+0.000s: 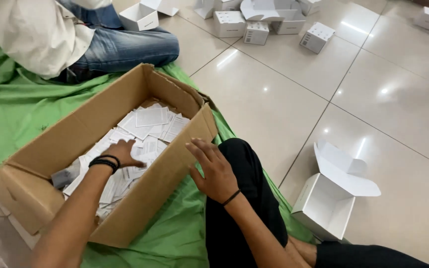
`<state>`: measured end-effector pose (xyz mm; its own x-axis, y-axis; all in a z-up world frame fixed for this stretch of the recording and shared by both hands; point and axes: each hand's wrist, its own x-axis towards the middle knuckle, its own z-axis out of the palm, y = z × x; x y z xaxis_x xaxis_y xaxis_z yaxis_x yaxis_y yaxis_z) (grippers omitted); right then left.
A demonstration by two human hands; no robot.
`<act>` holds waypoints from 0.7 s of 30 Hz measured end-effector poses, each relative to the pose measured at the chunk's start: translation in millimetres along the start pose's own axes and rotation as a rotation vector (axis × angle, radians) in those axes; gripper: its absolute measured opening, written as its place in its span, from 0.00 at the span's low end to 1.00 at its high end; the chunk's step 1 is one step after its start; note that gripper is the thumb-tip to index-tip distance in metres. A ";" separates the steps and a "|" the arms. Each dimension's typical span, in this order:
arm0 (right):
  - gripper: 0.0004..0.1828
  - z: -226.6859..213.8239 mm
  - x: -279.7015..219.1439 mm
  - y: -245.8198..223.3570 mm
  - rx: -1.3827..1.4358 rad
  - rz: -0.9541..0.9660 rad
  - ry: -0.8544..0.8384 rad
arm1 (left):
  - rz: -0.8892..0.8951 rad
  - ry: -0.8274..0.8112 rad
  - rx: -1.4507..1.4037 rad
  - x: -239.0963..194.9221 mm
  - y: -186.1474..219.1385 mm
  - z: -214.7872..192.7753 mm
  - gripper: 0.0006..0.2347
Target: Packing small white product boxes with cards and manuals while sitting on the floor.
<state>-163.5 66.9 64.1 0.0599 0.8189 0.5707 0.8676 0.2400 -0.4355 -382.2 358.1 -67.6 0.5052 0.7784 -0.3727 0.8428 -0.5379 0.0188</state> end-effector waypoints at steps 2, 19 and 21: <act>0.25 -3.5 -0.3 -0.9 -0.030 -0.038 -0.010 | 0.014 -0.066 0.009 -10.4 -4.0 22.0 0.44; 0.17 -1.7 5.3 -0.6 0.180 0.293 -0.066 | 0.237 0.635 -0.716 -92.7 81.1 -65.5 0.29; 0.25 2.6 20.3 2.7 0.672 0.384 -0.054 | 0.512 0.571 -0.857 -121.9 114.0 -81.7 0.30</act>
<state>-161.2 85.5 72.7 0.2573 0.9287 0.2670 0.3043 0.1844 -0.9346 -332.5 228.3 55.8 0.6509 0.6830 0.3315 0.2533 -0.6070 0.7532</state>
